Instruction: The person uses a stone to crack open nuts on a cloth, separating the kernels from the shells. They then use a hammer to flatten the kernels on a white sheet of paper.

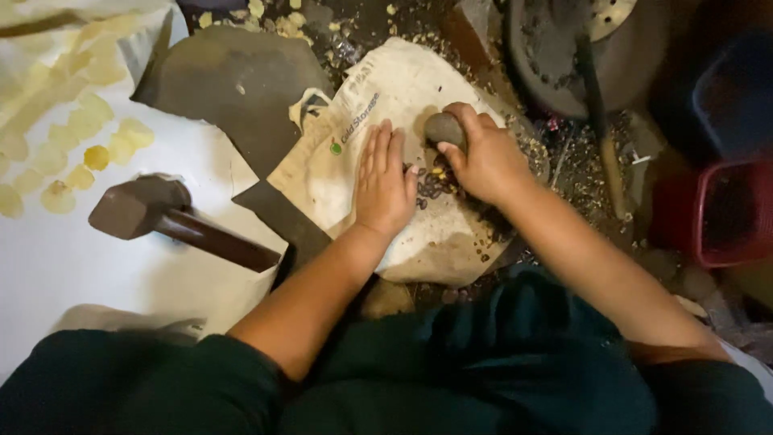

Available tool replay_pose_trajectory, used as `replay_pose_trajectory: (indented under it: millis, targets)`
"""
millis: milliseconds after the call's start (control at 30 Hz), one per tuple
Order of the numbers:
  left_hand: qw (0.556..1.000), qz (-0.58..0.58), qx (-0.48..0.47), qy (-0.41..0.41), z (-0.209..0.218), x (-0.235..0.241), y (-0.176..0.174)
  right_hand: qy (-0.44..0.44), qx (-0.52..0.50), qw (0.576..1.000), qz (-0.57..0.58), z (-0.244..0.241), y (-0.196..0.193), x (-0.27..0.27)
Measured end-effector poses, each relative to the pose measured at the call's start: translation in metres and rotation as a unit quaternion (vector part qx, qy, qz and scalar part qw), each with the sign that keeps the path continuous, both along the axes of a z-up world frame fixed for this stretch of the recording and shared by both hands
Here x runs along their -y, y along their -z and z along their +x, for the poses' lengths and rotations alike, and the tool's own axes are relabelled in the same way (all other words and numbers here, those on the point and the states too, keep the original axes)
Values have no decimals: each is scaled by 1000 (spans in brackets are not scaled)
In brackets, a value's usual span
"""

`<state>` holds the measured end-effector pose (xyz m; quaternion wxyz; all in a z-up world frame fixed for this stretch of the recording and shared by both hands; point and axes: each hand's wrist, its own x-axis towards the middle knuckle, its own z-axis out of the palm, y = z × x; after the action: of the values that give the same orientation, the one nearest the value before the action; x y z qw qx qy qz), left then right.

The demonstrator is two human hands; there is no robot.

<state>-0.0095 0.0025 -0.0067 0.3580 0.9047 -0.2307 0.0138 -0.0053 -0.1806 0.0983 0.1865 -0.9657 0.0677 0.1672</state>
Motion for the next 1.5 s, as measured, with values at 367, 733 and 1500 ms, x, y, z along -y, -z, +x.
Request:
replay_pose_trajectory:
  millis: [367, 733, 1500]
  targets:
    - [998, 61, -18, 22, 1, 1, 1, -47, -18, 994, -94, -5, 6, -3]
    - [1000, 18, -7, 23, 4, 1, 18, -241, 361, 880, -196, -27, 68, 39]
    - [855, -280, -419, 124, 8, 47, -25, 121, 89, 939, 308, -72, 29, 55]
